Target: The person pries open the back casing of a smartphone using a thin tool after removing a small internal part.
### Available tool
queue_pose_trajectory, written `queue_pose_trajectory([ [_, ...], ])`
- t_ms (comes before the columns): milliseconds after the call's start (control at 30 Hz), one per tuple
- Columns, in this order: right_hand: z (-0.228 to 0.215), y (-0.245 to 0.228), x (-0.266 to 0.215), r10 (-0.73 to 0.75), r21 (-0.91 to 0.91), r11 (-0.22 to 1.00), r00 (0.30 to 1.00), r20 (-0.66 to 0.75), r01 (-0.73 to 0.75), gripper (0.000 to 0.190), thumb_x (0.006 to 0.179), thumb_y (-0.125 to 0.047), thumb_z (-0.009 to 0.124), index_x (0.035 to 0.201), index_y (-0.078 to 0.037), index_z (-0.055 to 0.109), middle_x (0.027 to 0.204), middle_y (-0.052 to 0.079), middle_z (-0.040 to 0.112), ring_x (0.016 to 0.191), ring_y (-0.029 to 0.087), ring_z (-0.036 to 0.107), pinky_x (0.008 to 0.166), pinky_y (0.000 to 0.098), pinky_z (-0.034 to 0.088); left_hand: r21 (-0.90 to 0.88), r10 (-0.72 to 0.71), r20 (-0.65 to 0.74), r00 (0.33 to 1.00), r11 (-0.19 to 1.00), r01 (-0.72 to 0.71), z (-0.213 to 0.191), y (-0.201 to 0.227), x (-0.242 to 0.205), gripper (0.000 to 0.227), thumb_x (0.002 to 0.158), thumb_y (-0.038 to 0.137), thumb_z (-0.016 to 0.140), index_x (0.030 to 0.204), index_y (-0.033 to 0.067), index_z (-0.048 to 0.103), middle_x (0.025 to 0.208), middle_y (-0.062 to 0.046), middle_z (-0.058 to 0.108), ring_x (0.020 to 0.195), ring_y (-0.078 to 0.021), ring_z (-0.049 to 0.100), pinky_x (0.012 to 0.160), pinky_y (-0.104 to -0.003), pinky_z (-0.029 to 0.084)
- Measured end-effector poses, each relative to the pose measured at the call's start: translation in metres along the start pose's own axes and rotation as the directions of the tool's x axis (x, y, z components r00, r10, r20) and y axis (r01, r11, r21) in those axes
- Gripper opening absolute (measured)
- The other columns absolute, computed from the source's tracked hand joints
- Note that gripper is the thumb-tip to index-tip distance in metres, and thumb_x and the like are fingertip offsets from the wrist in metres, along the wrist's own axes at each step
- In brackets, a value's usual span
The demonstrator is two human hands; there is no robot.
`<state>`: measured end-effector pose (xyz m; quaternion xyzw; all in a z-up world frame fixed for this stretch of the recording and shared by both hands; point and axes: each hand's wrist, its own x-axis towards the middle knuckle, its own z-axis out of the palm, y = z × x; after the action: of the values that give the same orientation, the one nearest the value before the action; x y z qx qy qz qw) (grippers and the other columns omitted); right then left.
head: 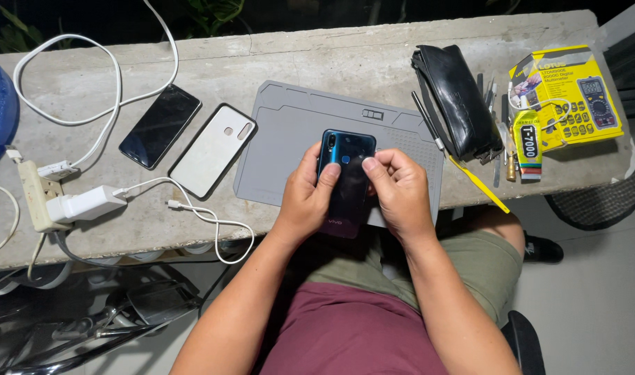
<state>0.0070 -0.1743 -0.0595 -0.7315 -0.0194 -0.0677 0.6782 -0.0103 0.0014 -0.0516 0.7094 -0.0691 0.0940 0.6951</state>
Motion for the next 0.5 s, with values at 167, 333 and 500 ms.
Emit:
queue_pose_trajectory([
  [167,0.007,0.005,0.012,0.047,0.114,0.993,0.988,-0.146,-0.031,0.013,0.102,-0.014,0.067,0.094,-0.005,0.070,0.060,-0.004,0.051,0.056,0.001,0.043,0.051,0.0160,0.034,-0.341,-0.196,0.096,0.976,0.915,0.217,-0.005,-0.056,0.004,0.027,0.106,0.026,0.055,0.106,0.0069,0.074,0.068,-0.002,0.067,0.062,-0.0085,0.059,0.062,-0.026,0.056],
  [333,0.013,-0.006,0.017,0.088,0.167,0.984,0.984,-0.154,-0.062,0.013,0.102,-0.016,0.067,0.093,-0.007,0.069,0.058,-0.006,0.049,0.052,-0.001,0.042,0.049,0.0139,0.034,-0.360,-0.282,0.066,0.957,0.888,0.286,-0.006,-0.046,0.005,0.021,0.102,0.018,0.062,0.092,0.0053,0.075,0.055,0.001,0.056,0.052,-0.0050,0.050,0.047,-0.019,0.046],
  [500,0.015,0.001,0.002,0.210,0.142,0.969,0.977,-0.022,-0.205,0.023,0.105,-0.020,0.063,0.091,-0.006,0.073,0.057,0.001,0.061,0.047,0.005,0.050,0.046,0.0199,0.042,-0.260,-0.272,-0.101,0.957,0.936,0.239,-0.004,-0.040,0.003,0.020,0.101,0.018,0.063,0.089,0.0073,0.075,0.053,0.000,0.054,0.053,-0.0050,0.048,0.045,-0.020,0.044],
])
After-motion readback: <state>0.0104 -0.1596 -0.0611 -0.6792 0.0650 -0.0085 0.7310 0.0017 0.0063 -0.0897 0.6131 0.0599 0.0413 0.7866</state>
